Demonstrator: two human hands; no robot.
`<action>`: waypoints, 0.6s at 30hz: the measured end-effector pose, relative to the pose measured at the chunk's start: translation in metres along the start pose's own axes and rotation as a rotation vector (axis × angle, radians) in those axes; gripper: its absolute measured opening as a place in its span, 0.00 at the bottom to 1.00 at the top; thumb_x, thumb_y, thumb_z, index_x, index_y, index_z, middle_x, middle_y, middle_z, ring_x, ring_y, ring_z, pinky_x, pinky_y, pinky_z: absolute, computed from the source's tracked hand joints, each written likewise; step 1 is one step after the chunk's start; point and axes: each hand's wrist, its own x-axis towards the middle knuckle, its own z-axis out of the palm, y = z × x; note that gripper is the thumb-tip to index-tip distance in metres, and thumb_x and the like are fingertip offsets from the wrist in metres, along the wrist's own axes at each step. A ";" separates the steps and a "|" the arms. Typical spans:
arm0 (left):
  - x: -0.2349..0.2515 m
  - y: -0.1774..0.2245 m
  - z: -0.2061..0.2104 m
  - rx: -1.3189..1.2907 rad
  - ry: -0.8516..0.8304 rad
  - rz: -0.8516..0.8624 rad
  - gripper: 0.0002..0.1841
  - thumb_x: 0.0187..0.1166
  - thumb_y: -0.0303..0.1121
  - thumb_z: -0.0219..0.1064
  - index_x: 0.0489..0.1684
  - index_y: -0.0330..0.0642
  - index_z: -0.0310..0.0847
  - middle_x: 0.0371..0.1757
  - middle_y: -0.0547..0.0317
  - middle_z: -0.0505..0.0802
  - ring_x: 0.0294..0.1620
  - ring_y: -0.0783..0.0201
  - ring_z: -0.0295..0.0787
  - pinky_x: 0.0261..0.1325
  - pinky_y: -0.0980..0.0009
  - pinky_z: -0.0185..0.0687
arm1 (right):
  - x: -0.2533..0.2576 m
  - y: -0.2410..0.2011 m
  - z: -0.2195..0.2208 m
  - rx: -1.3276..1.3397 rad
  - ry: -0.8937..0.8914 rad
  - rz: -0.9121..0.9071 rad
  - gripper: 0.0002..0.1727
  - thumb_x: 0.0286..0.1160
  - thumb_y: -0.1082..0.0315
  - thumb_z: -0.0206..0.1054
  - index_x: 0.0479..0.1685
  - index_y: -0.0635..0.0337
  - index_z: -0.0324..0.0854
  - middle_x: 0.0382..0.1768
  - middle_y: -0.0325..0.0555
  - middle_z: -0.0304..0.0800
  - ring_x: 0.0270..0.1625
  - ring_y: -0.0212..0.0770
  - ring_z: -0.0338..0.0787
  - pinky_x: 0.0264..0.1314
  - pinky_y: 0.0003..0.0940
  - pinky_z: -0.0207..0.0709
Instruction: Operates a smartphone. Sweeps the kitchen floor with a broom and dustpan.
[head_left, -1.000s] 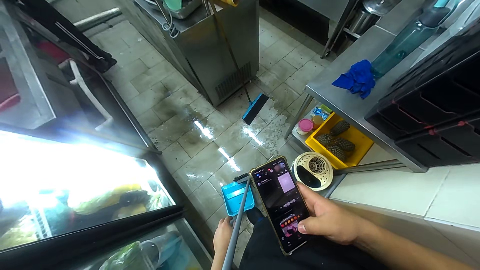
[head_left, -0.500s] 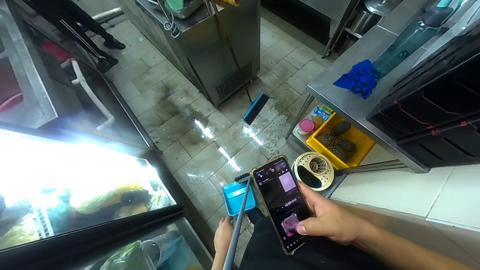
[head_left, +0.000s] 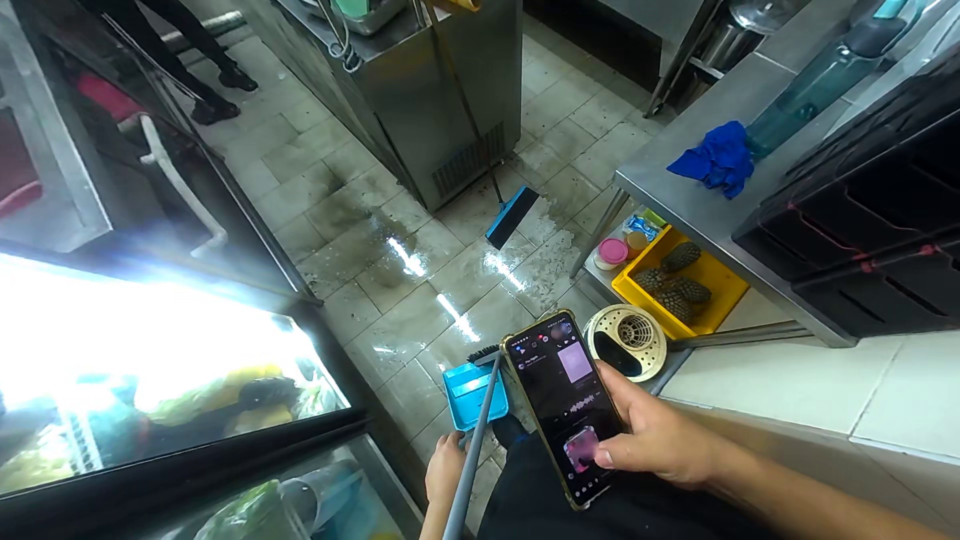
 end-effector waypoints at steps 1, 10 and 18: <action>0.000 0.000 0.000 -0.003 -0.003 0.000 0.20 0.84 0.53 0.59 0.67 0.61 0.86 0.70 0.61 0.89 0.64 0.56 0.91 0.62 0.50 0.89 | 0.000 0.000 0.000 -0.002 0.000 0.004 0.47 0.67 0.84 0.66 0.88 0.57 0.45 0.74 0.53 0.79 0.74 0.48 0.85 0.77 0.47 0.81; 0.002 -0.002 0.002 0.007 0.002 -0.004 0.20 0.84 0.54 0.59 0.66 0.61 0.86 0.70 0.62 0.89 0.63 0.55 0.92 0.61 0.50 0.89 | 0.001 -0.003 0.000 0.032 -0.009 -0.006 0.44 0.69 0.82 0.64 0.86 0.55 0.47 0.73 0.53 0.79 0.73 0.49 0.85 0.76 0.49 0.81; 0.004 -0.004 0.001 0.005 -0.008 0.006 0.19 0.84 0.52 0.60 0.66 0.61 0.87 0.70 0.60 0.89 0.63 0.54 0.91 0.61 0.48 0.89 | 0.002 -0.007 0.002 0.043 0.029 -0.010 0.41 0.70 0.77 0.65 0.86 0.55 0.50 0.72 0.56 0.80 0.71 0.53 0.86 0.74 0.54 0.81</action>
